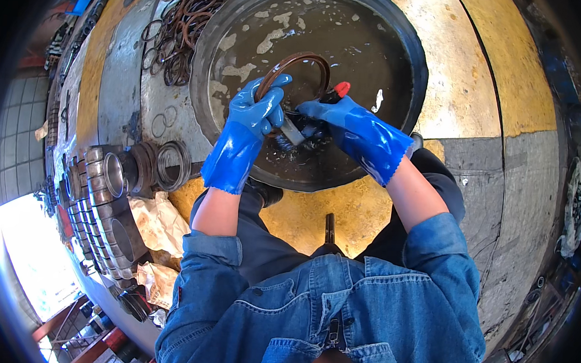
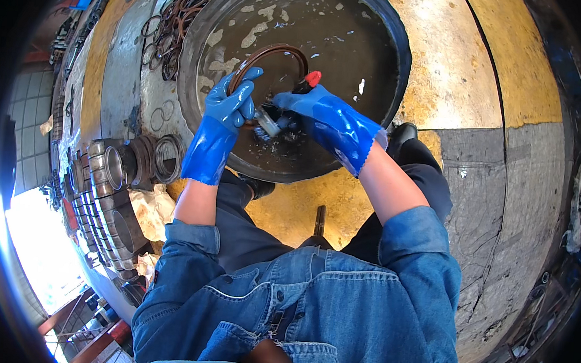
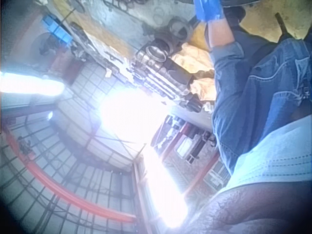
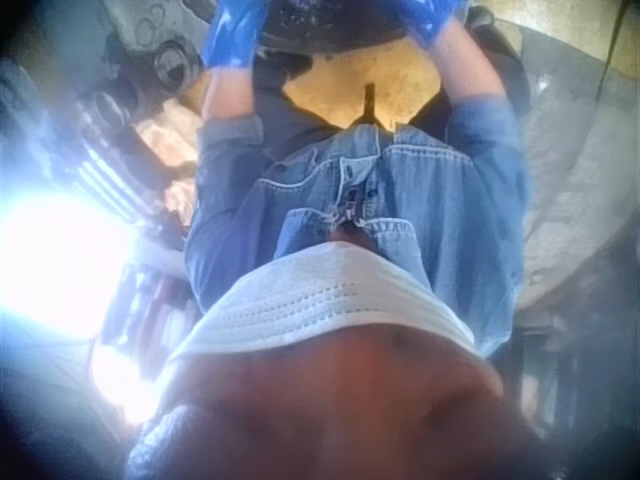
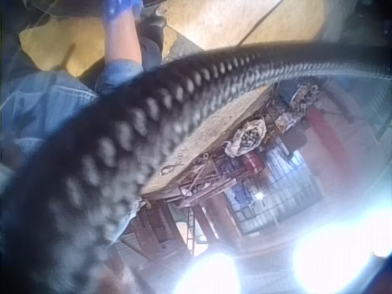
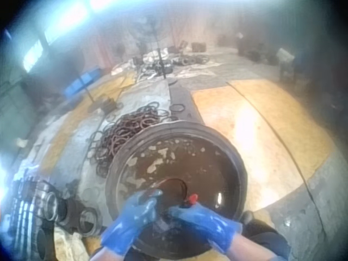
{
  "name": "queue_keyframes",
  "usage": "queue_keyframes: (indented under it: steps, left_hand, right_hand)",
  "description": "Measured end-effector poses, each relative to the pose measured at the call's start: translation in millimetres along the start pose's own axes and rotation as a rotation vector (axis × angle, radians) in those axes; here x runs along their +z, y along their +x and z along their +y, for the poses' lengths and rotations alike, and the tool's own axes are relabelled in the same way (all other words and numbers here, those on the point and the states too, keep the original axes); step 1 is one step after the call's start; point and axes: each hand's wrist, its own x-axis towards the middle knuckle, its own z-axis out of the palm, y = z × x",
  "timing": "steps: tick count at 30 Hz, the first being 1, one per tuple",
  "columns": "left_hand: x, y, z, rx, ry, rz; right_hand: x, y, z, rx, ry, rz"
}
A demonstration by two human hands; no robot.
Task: The person is cleaning a metal ring by scrubbing it with a brush inside a bucket of liquid.
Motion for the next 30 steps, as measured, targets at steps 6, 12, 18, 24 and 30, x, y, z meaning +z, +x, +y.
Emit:
queue_keyframes:
  steps: [6, 12, 18, 24, 30]
  left_hand:
    - [-4.7, -0.2, 3.0, 0.027, 0.004, 0.018]
    - [-20.5, 11.3, -0.6, -0.082, -0.153, 0.154]
    - [-39.1, 14.3, 6.4, -0.112, -0.32, 0.158]
    - [-31.3, 9.1, 10.9, -0.115, -0.347, 0.113]
    - [-35.1, 15.1, -3.0, -0.225, -0.441, -0.09]
  right_hand:
    - [-6.6, 9.7, -3.0, -0.105, -0.587, -0.155]
    - [-6.2, 11.7, 12.3, -0.426, -1.022, 0.537]
    - [-0.5, -0.9, -11.4, -0.24, -0.429, 0.022]
    - [2.9, 0.6, -5.6, -0.132, -0.976, 0.145]
    - [-37.0, 31.4, 20.5, -0.8, -1.182, 0.467]
